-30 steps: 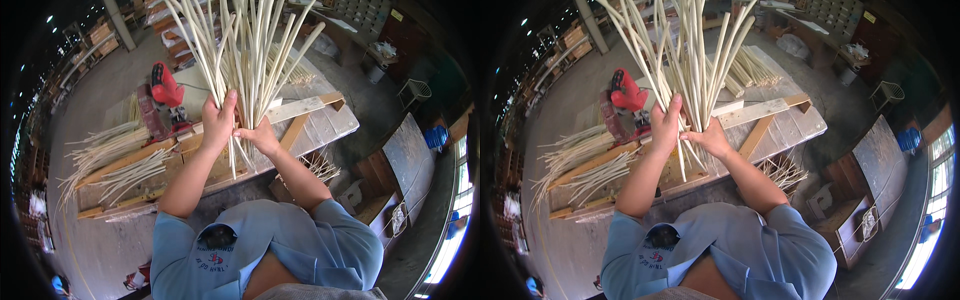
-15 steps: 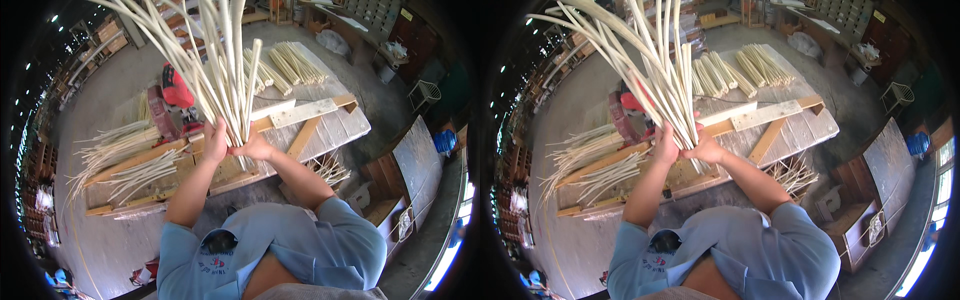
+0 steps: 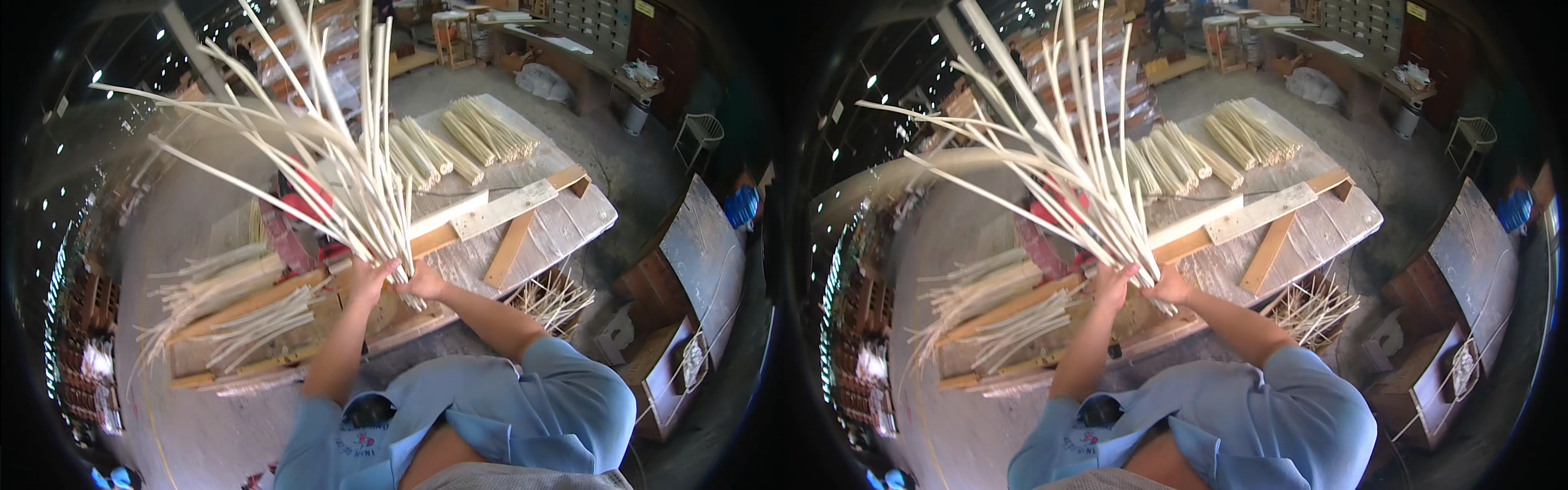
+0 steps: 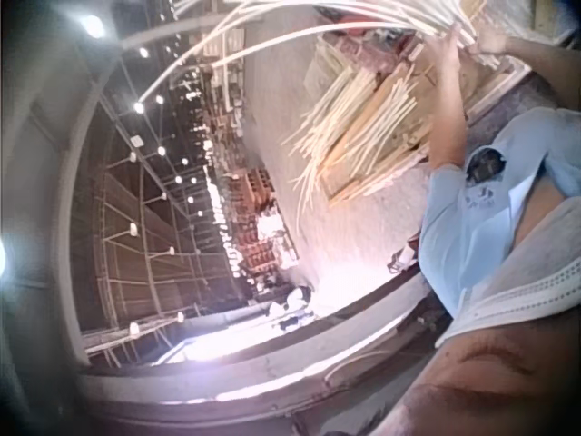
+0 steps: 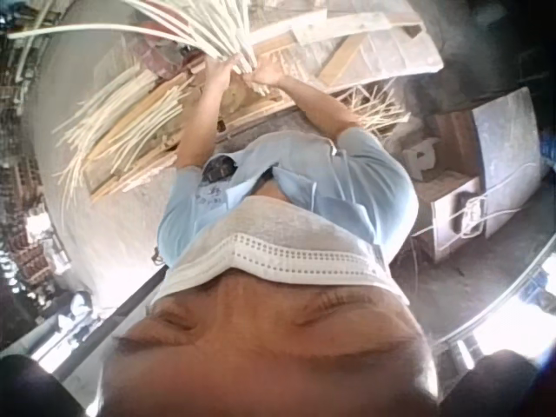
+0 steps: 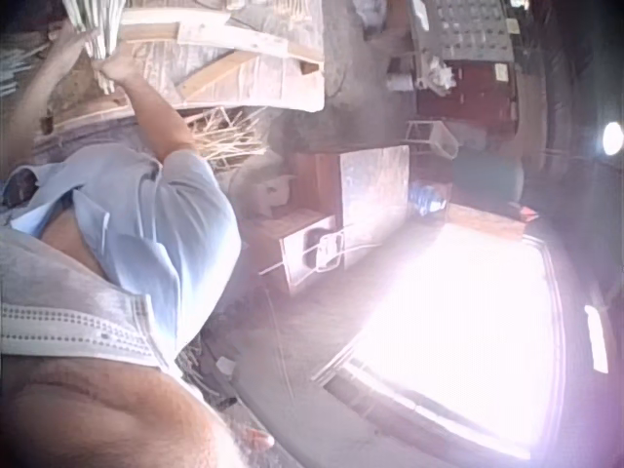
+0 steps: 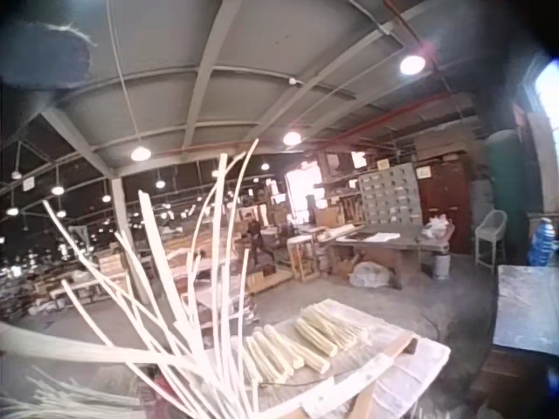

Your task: The person gathers bundles of thin bamboo sticks from a cardboard box and a workbench, aligns them by hand, and places them into neat stacks. The person repeatedly moves between the box and the bench to continue sorting the sticks.

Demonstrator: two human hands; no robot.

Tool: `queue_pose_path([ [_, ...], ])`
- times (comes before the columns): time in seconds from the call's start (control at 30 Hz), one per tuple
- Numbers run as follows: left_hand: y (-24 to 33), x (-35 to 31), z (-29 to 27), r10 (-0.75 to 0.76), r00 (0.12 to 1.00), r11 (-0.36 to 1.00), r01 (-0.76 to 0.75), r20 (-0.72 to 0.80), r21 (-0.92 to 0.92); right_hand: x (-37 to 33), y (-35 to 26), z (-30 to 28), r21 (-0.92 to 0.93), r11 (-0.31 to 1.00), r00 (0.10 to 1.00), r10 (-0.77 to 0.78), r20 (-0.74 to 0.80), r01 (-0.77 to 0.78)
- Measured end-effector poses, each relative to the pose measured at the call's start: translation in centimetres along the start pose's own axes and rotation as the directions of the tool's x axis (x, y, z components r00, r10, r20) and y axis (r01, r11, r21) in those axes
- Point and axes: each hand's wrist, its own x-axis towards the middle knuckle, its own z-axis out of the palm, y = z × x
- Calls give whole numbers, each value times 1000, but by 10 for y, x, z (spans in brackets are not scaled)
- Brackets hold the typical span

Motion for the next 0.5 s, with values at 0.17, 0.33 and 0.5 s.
queue_pose_path([
  [0.17, 13, 23, -7, -21, 982, 999, 28, 186, -36, 11, 7, -1, 0, 1000, 999, 1, 47, -1],
  [0.33, 11, 20, -20, -37, 987, 993, 54, 157, -108, 1, -7, 0, -129, 988, 996, 84, 7, -83],
  [0.5, 10, 25, -23, -18, 992, 980, 42, 125, -193, 0, -12, -10, -27, 995, 993, -92, 67, 94],
])
